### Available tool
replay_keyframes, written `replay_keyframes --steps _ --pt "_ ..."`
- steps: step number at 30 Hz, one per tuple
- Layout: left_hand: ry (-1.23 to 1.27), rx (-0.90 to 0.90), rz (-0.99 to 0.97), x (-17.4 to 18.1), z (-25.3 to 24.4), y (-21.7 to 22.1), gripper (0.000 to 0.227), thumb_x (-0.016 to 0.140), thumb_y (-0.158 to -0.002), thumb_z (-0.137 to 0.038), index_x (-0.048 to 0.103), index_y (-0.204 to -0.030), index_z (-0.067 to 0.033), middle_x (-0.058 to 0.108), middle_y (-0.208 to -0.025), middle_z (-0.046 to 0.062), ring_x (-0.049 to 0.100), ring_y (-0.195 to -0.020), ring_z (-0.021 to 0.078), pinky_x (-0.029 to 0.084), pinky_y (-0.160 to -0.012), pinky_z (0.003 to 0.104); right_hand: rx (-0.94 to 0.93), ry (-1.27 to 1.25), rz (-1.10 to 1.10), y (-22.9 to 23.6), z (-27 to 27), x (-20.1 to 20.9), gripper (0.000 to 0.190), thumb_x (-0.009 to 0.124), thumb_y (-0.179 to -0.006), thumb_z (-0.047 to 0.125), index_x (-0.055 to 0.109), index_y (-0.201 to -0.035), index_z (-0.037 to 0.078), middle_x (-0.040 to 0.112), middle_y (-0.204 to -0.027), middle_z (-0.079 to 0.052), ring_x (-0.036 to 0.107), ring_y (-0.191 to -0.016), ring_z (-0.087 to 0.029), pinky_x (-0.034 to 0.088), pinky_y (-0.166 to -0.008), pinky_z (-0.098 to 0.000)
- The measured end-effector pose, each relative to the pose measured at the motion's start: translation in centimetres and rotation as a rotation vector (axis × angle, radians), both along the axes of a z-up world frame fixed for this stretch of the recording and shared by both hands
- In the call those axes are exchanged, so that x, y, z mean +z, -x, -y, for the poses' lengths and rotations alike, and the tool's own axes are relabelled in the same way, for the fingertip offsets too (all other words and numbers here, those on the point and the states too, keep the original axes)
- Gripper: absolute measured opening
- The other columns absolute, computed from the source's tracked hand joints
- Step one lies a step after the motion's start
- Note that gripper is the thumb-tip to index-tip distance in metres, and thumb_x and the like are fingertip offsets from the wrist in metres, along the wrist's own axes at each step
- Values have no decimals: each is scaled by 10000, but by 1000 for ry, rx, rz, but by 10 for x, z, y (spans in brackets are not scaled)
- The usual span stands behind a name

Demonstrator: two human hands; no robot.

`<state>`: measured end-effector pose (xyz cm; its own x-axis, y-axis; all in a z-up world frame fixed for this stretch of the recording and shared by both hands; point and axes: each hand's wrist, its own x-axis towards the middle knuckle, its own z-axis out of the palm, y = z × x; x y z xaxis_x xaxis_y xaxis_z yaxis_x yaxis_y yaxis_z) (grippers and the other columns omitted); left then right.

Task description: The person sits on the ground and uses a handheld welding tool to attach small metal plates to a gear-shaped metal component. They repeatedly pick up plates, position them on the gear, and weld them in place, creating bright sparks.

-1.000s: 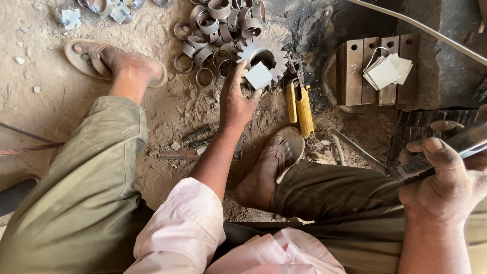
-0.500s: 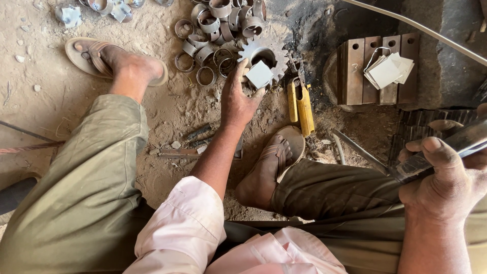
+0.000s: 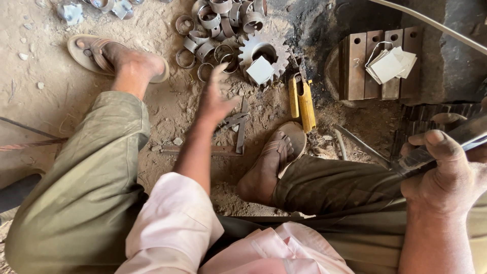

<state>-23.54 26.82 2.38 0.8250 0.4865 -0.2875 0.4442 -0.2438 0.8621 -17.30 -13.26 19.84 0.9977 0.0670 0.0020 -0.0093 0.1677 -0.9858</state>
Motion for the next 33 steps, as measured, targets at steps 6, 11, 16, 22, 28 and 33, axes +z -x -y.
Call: replay_keyframes --steps 6,11,16,22,28,33 --pt "-198 -263 -525 -16 -4 33 397 882 -819 -407 717 -920 -60 756 -1067 92 702 -1006 250 528 -973 446 13 -25 -8 0 0 -2 302 777 -992 21 571 -1204 -38 649 -961 -131 687 -772 -213 613 -755 -317" --pt "-339 -285 -740 -48 59 30 358 762 -914 -375 663 -1036 -54 716 -1029 145 715 -950 273 588 -881 434 24 16 112 -3 -3 0 570 803 -975 -11 468 -1436 -18 609 -1024 -79 684 -847 -201 627 -822 -316" --pt "-489 -144 -615 -59 73 36 196 516 -1100 -90 709 -1120 -110 742 -1072 139 721 -956 278 601 -841 431 24 26 148 -3 0 -2 618 822 -975 -37 448 -1467 -31 598 -1012 -98 658 -845 -206 618 -844 -313" --pt "99 -86 -727 -3 41 43 271 608 -974 -76 587 -1241 -39 720 -1104 146 751 -889 222 659 -755 350 9 -23 134 -1 -6 -2 592 853 -941 -19 483 -1404 -6 608 -1026 -62 658 -880 -177 622 -870 -307" --pt "338 259 -399 31 -23 56 235 592 -995 -143 585 -1211 -52 734 -994 114 728 -763 182 664 -715 314 50 49 113 3 -12 7 502 902 -897 54 527 -1230 66 613 -1019 -11 651 -919 -112 591 -879 -254" --pt "304 346 71 56 -43 32 234 536 -1040 -237 577 -1172 -48 717 -1004 90 742 -811 135 646 -717 289 154 62 134 6 -13 6 452 920 -914 61 534 -1146 97 556 -948 30 561 -856 -66 528 -848 -208"
